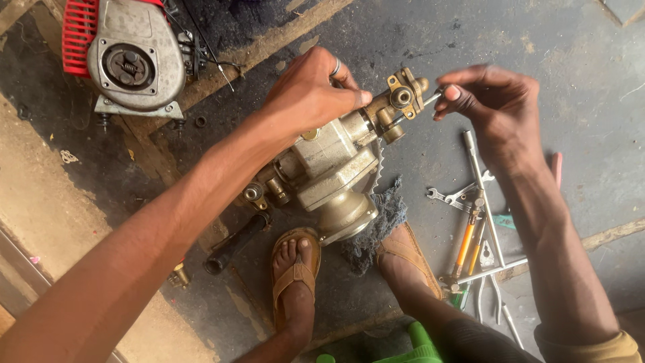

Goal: The person uses a screwdriver to tighten a screw on a brass engine component. They then use a wrench to tighten a bolt on the same component. Finally, they use a T-handle wrench to tighten a bolt on the engine.

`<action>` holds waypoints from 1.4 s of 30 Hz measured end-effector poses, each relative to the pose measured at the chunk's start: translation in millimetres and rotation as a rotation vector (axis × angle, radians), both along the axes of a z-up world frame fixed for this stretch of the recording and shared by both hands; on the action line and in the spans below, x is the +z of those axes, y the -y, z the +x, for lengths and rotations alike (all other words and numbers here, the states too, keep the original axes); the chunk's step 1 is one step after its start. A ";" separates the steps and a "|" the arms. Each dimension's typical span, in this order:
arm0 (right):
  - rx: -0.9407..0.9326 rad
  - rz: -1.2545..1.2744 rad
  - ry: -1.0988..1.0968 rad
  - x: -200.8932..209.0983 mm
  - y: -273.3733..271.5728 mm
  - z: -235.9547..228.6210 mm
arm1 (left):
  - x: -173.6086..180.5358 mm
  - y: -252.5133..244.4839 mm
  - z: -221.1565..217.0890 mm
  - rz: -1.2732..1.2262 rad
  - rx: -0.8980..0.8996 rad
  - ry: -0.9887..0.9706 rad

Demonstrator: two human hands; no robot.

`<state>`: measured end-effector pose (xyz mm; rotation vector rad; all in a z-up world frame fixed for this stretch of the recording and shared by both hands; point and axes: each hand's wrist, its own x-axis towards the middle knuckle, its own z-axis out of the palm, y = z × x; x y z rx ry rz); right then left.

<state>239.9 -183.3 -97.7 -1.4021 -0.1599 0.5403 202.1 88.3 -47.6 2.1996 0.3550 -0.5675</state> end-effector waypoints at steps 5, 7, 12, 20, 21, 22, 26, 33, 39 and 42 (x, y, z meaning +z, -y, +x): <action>0.061 0.026 0.023 1.1 -2.5 1.0 | 0.2 -4.6 -6.7 -0.071 -0.102 0.045; 0.071 0.016 0.036 1.8 -3.4 0.5 | 2.0 -5.7 -8.4 -0.125 -0.117 0.059; 0.106 -0.081 0.067 8.0 -1.1 5.1 | 4.1 -3.0 -2.6 -0.106 -0.131 0.043; 0.043 -0.048 0.012 6.7 -3.2 2.0 | 13.1 0.5 9.0 -0.145 -0.176 -0.063; 0.028 -0.078 0.009 4.8 -4.1 1.7 | 13.2 0.7 9.2 -0.145 -0.200 -0.047; 0.047 -0.035 0.018 3.2 -8.0 1.7 | 14.2 0.5 10.9 -0.136 -0.219 -0.021; 0.000 0.037 0.016 3.0 -12.0 -6.8 | 26.5 4.4 11.6 0.006 -0.260 -0.082; -0.045 0.018 0.015 -16.3 -8.9 -9.9 | 32.0 9.5 4.0 -0.010 -0.143 -0.122; -0.002 -0.015 0.057 -8.3 -10.2 -5.2 | 21.9 3.4 1.0 -0.040 -0.160 0.006; 0.018 -0.013 0.075 -2.1 -8.0 -3.3 | 20.6 2.3 -0.2 -0.057 -0.175 0.021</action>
